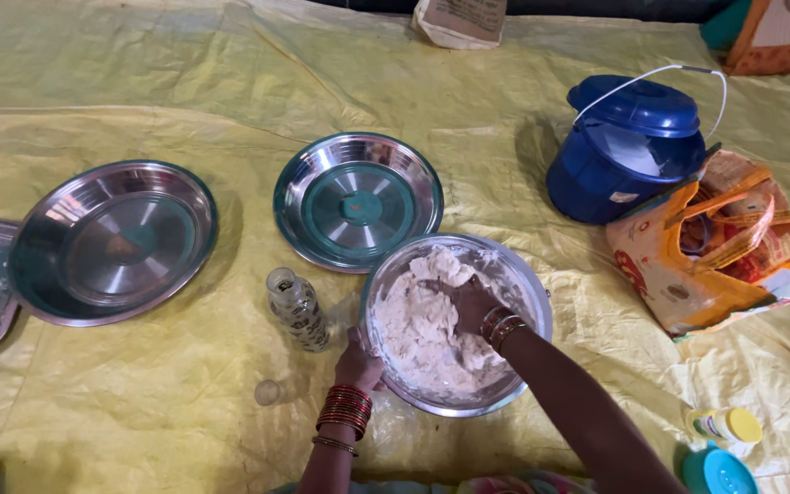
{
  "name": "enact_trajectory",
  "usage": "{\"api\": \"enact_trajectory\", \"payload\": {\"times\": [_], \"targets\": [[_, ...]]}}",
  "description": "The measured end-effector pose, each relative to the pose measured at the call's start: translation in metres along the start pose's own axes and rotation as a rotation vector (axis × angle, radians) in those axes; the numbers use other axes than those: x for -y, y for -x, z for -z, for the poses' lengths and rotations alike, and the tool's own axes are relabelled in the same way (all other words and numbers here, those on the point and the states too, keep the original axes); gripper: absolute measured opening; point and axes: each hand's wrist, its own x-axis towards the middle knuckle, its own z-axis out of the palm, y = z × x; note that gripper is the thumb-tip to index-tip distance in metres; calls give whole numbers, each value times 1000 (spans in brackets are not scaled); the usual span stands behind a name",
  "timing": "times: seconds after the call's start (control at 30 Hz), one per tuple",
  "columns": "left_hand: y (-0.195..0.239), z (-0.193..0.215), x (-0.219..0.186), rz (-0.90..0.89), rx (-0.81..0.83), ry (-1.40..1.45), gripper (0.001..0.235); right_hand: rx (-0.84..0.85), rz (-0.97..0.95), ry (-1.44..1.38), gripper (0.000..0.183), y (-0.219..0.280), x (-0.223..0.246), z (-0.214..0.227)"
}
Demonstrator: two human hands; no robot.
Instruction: The person kneads a large mass of dough in a metal bowl, periodically adding liquid from a bottle. The person uses both hands to fold and press the dough repeatedly.
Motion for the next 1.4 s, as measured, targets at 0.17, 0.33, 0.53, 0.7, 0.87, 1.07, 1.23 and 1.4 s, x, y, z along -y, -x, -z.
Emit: {"api": "enact_trajectory", "payload": {"times": [0.17,0.33,0.53,0.7,0.87,1.07,1.23,1.4], "targets": [[10,-3,-7,10,-61,-35,64,-91,-321,87,98,-41,10,-21],[12,-10,-10,75,-111,-92,57,-28,-506,48,92,-40,35,5],[11,-14,-6,16,-172,-29,53,-137,-551,-98,71,-9,54,24],[12,-11,-10,-37,-206,-36,54,-74,-400,-134,73,38,48,28],[20,-6,-18,45,-108,33,56,-38,-149,-182,77,93,41,55],[20,1,-19,42,-48,156,61,106,-214,-223,72,124,85,70],[-1,0,1,9,51,286,58,-65,-134,-208,64,95,103,25],[-30,-10,33,-44,107,356,64,136,-70,-268,66,34,111,-31]]}}
